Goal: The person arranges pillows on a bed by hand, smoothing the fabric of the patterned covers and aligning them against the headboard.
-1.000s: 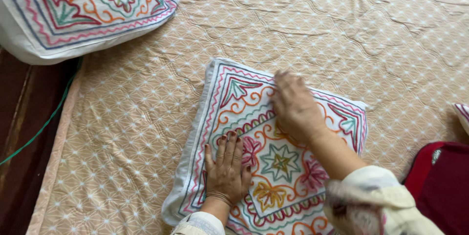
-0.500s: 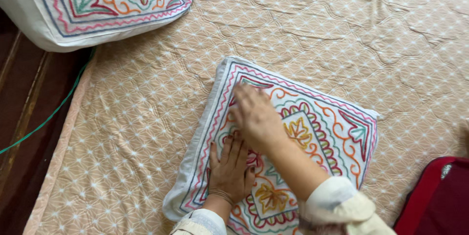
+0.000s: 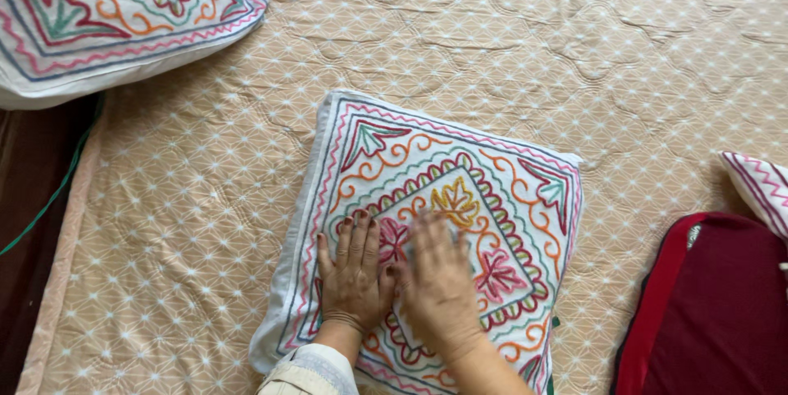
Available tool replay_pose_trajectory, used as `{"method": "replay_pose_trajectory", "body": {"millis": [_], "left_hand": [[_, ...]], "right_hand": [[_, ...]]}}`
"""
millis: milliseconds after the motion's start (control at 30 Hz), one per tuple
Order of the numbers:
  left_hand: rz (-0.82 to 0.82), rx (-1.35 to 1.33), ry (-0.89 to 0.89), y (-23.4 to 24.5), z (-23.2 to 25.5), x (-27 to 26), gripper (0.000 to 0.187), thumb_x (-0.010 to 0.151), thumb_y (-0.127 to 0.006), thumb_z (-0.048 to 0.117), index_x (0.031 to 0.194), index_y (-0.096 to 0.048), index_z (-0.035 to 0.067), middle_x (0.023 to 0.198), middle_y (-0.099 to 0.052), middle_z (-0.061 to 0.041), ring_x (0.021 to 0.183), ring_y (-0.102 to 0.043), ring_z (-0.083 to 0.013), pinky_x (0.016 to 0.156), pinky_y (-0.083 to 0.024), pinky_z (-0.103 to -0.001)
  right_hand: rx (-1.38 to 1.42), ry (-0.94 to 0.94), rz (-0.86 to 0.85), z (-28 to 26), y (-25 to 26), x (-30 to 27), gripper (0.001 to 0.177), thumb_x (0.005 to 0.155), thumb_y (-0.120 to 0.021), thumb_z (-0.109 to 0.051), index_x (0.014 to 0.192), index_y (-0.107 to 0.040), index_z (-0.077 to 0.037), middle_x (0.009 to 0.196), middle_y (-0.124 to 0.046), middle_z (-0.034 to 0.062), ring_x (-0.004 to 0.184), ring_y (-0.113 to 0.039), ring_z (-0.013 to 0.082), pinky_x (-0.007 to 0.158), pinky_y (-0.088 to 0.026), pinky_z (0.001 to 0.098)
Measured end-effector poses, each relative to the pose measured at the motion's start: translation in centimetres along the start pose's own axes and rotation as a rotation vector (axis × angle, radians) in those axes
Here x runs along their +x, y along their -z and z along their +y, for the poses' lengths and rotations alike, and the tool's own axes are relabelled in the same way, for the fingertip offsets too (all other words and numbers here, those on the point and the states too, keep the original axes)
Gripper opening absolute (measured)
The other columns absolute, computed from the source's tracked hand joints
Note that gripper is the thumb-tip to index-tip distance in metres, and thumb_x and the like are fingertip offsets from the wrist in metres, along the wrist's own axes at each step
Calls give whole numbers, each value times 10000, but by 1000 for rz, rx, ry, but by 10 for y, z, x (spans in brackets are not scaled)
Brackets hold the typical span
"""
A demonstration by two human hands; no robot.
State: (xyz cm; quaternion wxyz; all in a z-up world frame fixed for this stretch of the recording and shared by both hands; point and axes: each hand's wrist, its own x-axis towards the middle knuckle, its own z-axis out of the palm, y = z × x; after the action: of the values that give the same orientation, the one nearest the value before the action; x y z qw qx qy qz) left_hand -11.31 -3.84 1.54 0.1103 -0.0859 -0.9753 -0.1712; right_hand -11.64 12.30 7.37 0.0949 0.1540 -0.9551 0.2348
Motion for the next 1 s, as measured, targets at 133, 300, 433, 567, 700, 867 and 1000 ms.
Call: {"method": "replay_pose_trajectory", "body": {"millis": [133,300,433,567,700,867,1000], "left_hand": [[-4,-41,-8,-1,-3,0,748,855,-495,347,1521,-387,22,1651,-311,-148,1540,-245,-355,1224,-79,-655],[-5,-32,-20,2,-1,-2,757,870,-481,373,1528,-386,11,1654,-313,-158,1538,-244,-353,1215,-73,-655],[-7,-30,-20,1,-3,2,776,866,-476,387,1536,-378,8,1659,-301,-160,1533,-247,-360,1210,-74,-659],[-4,-30,-34,0,-2,0,774,865,-474,385,1536,-371,13,1652,-306,-159,1536,-251,-356,1209,-83,-660],[31,-26,-52,1,-6,3,774,871,-477,377,1542,-373,6,1650,-320,-163,1532,-258,-354,1209,-91,-661],[27,-24,-53,1,-5,2,745,884,-482,373,1527,-390,8,1641,-333,-158,1527,-267,-351,1218,-95,-656],[54,-29,-64,3,-4,1,733,891,-479,365,1525,-391,9,1645,-340,-162,1531,-274,-352,1220,-95,-650]], "right_hand": [[-217,-41,-15,23,19,-38,522,936,-575,-275,1372,-486,-2,1551,-435,178,1487,-369,360,1221,-229,579],[-247,-520,267,58,49,-82,633,1025,-518,-286,1531,-404,77,1609,-374,241,1515,-324,395,1230,-180,592],[-161,-216,158,1,-7,-59,609,1003,-477,-312,1492,-425,47,1599,-394,221,1511,-341,356,1232,-220,526],[-301,-157,10,-4,-13,-78,618,995,-470,-364,1469,-432,31,1579,-404,189,1480,-353,311,1211,-209,538],[-284,-571,269,45,29,-115,656,1017,-461,-347,1537,-381,45,1620,-356,228,1523,-301,357,1228,-167,576],[-156,-356,268,-7,5,-118,656,983,-526,-288,1536,-378,31,1618,-370,223,1524,-310,355,1245,-176,539],[-142,3,2,-32,-16,-109,621,971,-599,-319,1492,-419,-33,1585,-418,150,1484,-357,287,1233,-210,452]]}}
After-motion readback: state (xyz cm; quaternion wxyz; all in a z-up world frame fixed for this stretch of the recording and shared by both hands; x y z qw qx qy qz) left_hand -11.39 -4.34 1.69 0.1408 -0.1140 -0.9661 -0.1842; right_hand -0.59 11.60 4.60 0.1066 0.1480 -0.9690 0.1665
